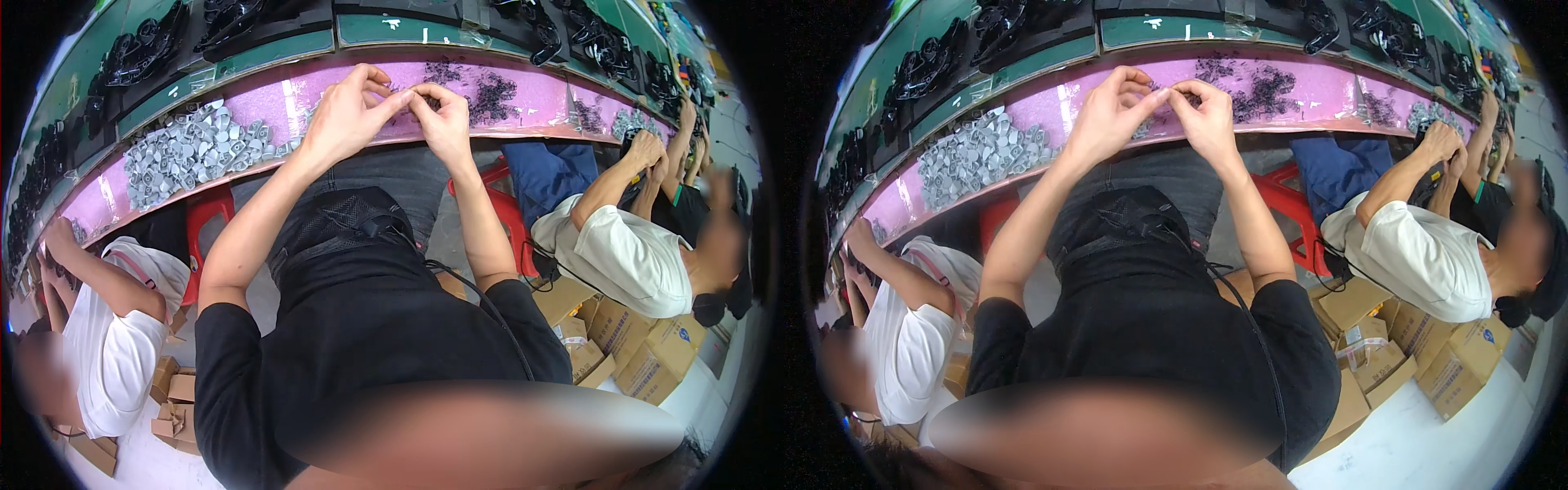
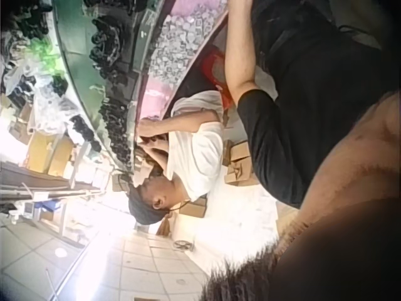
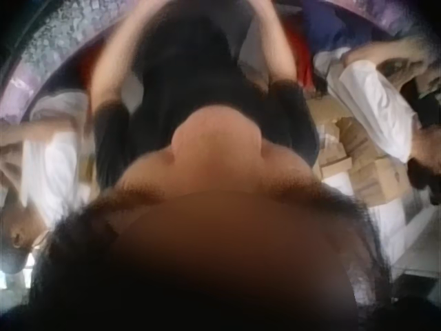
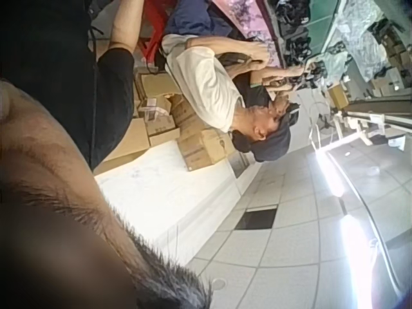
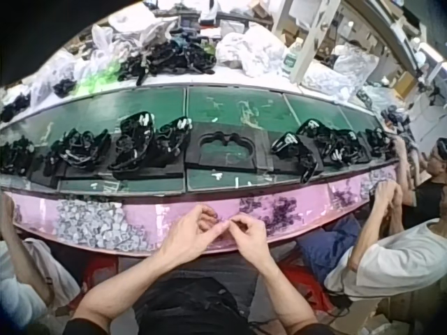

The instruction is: Assembling components into electronic housings on a production line.

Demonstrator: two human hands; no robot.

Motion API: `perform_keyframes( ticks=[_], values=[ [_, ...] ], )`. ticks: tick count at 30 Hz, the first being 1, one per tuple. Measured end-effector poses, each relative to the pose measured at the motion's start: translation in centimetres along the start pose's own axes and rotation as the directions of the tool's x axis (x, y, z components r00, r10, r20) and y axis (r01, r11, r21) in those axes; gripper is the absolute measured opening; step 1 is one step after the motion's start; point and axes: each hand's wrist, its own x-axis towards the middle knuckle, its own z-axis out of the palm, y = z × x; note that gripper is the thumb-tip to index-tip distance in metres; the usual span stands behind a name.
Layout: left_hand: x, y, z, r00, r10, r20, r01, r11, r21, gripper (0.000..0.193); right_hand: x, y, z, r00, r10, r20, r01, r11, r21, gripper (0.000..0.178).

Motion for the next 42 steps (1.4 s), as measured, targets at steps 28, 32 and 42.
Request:
perform_keyframes(
  ticks=[28, 32, 42],
  values=[
    [0.8, -1.8, -0.3, 0.946, 0.323, 0.012, -0.320, 0.931, 0.174, 0.025, 0.1, -2.1, -0.4, 0.917, -0.395, -0.054, 0.378, 0.905, -0.194, 0.008],
    [0.6, -1.7, -2.1, 0.755, -0.085, 0.651, 0.606, 0.471, -0.641, 0.035, 0.0, -2.2, -1.1, 0.871, -0.491, -0.012, 0.475, 0.849, -0.232, 0.009],
    [-0.9, -1.9, 0.2, 0.966, -0.182, 0.185, 0.228, 0.935, -0.271, 0.040, -0.5, -1.7, -0.7, 0.945, -0.312, 0.096, 0.327, 0.910, -0.255, 0.013]
  ],
)
